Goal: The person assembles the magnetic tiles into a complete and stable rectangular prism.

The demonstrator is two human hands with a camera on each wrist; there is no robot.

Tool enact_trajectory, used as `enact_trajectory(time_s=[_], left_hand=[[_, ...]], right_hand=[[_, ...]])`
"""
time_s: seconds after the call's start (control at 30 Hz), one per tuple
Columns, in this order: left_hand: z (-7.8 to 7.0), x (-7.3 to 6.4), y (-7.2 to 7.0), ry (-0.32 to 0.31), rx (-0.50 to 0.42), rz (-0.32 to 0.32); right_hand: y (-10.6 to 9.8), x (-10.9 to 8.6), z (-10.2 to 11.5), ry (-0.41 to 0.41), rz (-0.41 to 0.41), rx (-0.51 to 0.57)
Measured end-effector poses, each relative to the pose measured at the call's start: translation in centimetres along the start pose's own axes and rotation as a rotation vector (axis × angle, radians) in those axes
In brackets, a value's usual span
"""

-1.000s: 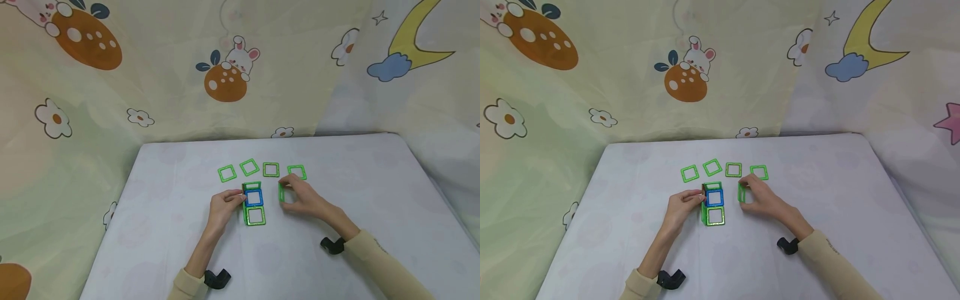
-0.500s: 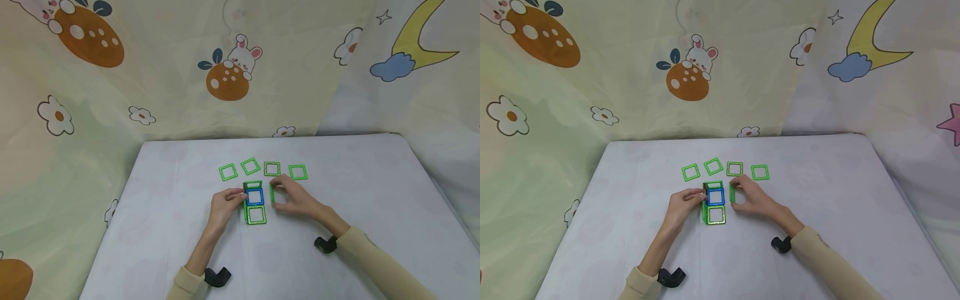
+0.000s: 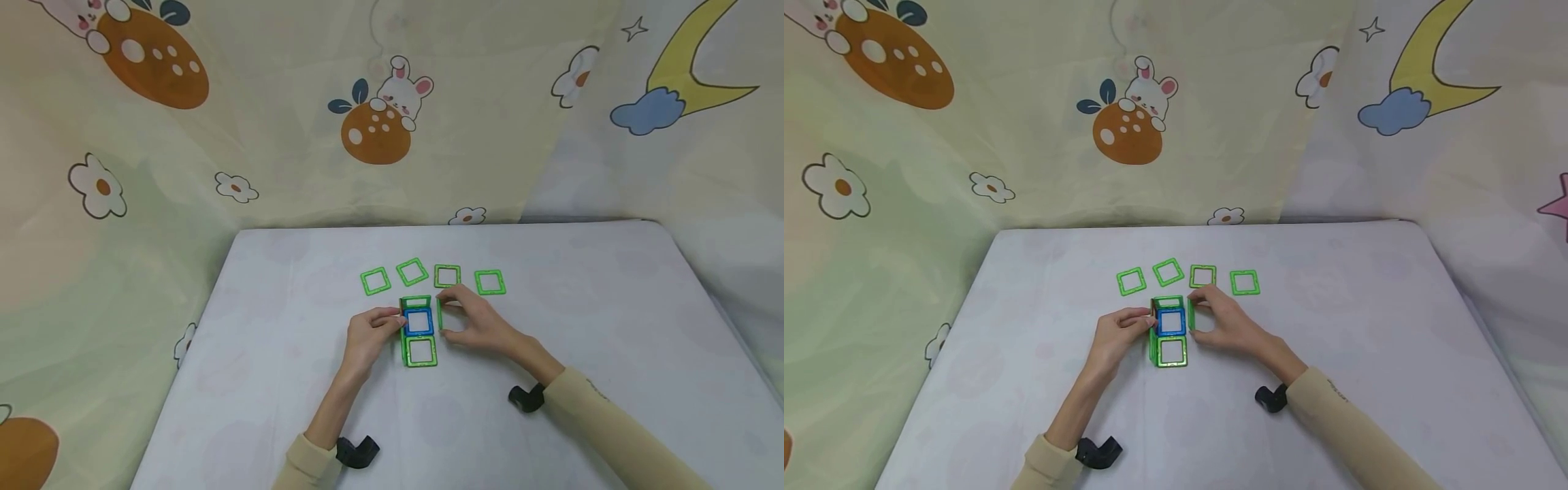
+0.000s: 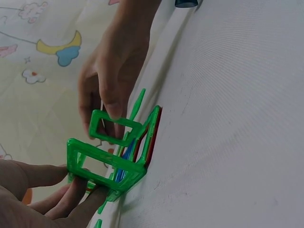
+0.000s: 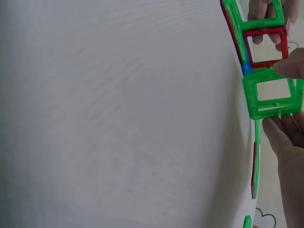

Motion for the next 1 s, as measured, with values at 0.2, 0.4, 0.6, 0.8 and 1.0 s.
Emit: enact_trajectory(time_s=[0.2,0.4,0.6,0.8,1.0], left_hand=[[0.05,0.02,-0.01,0.005,-0.006,-0.001],[0.08,-0.04,0.01,0.003,-0.01,-0.002],[-0.03,-0.05,0.04,0.005,-0.008,-0.005],[-0.09,-0.06,0.11,0.002,-0.006,-0.012],[-0.02,-0.19,0.02,0.008,-0.005,-0.017]], right_hand=[[0.33,0.32,-0.02,0.002,0.0,0.012],[0.75,0.44,-0.08,0.009,0.007,0.02],[0.84,0.53,-0.18,0.026,0.018,0.042],[0.64,0.56,0.0,0.023,0.019,0.059],[0.74,0.39,0.02,0.032,0.038,0.081]])
Point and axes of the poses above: each hand's wrist, its own x-axis towards the middle knuckle, its own y-axis out of the palm, z = x × y, the point moved 8 cm from there along x, towards the middle knuckle, and after that the axes turned 7 degrees about -x, right-handed, at the moved point
